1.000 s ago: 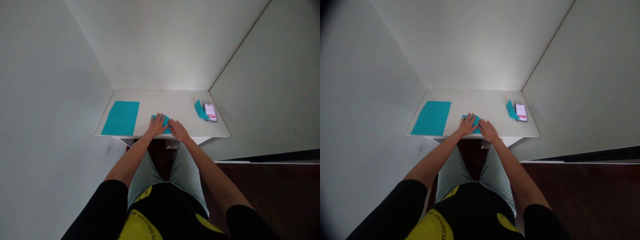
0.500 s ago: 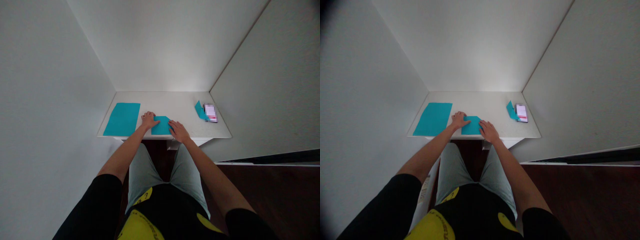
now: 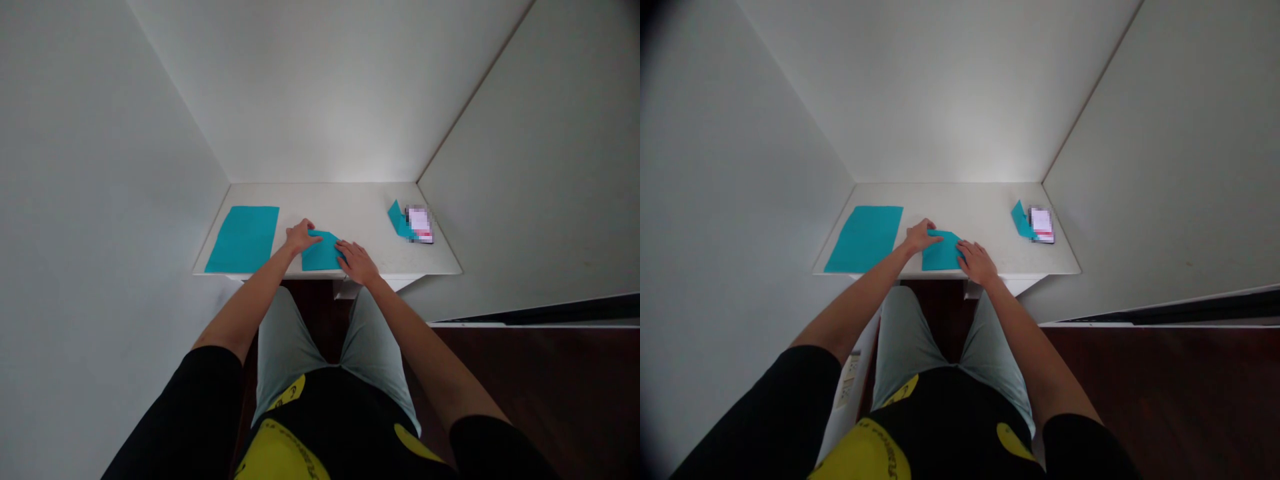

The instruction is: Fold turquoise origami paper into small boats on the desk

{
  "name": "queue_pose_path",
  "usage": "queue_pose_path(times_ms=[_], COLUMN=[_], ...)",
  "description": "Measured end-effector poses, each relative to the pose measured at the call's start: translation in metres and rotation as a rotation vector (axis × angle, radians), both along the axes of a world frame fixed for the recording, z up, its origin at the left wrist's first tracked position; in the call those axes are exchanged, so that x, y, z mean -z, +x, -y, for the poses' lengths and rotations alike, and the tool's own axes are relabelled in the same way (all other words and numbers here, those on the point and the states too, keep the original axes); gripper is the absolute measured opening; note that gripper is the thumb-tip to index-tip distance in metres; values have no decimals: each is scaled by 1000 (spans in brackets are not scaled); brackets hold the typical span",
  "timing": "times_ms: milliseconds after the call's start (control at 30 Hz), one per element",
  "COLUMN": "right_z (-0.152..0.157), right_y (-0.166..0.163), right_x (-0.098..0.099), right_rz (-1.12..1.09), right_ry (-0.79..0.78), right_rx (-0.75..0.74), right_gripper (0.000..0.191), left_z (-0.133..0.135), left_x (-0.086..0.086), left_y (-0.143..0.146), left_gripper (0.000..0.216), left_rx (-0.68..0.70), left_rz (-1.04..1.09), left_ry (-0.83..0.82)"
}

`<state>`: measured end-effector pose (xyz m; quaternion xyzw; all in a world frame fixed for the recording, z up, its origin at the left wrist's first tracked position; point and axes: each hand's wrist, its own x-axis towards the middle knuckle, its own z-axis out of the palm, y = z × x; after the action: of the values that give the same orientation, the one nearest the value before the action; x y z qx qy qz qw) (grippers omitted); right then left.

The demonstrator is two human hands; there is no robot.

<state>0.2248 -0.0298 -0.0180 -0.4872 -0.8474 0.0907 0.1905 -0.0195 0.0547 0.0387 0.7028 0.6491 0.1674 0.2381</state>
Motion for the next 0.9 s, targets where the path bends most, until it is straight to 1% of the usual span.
queue_pose_path(times_ms=[100, 167, 233, 333, 433, 533, 633, 733, 833, 900], right_z=[0, 0, -1, -2, -3, -4, -6, -13, -24, -31], right_y=[0, 0, 0, 0, 0, 2, 3, 1, -9, -19], right_x=[-2, -2, -1, 1, 4, 6, 5, 0, -7, -9], right_rz=[6, 10, 9, -1, -11, -31, -58, -69, -62, -55], right_ry=[-3, -9, -13, -12, -17, -27, -31, -48, -55, -63], right_rx=[-2, -5, -6, -7, -8, -2, -8, 17, 53, 15], right_gripper=[50, 50, 50, 51, 51, 51, 48, 45, 46, 49], left_z=[8, 21, 38, 67, 90, 102, 105, 105, 105, 106], left_x=[5, 12, 21, 37, 50, 57, 58, 57, 55, 54], left_y=[4, 10, 18, 32, 43, 49, 49, 47, 46, 46], left_gripper=[46, 39, 40, 49, 58, 62, 65, 65, 63, 62], left_rx=[92, 162, 243, 358, 355, 315, 329, 351, 350, 344], left_rz=[224, 262, 175, -49, -206, -266, -286, -299, -305, -306], left_ry=[43, 65, 111, 223, 323, 373, 387, 381, 372, 360])
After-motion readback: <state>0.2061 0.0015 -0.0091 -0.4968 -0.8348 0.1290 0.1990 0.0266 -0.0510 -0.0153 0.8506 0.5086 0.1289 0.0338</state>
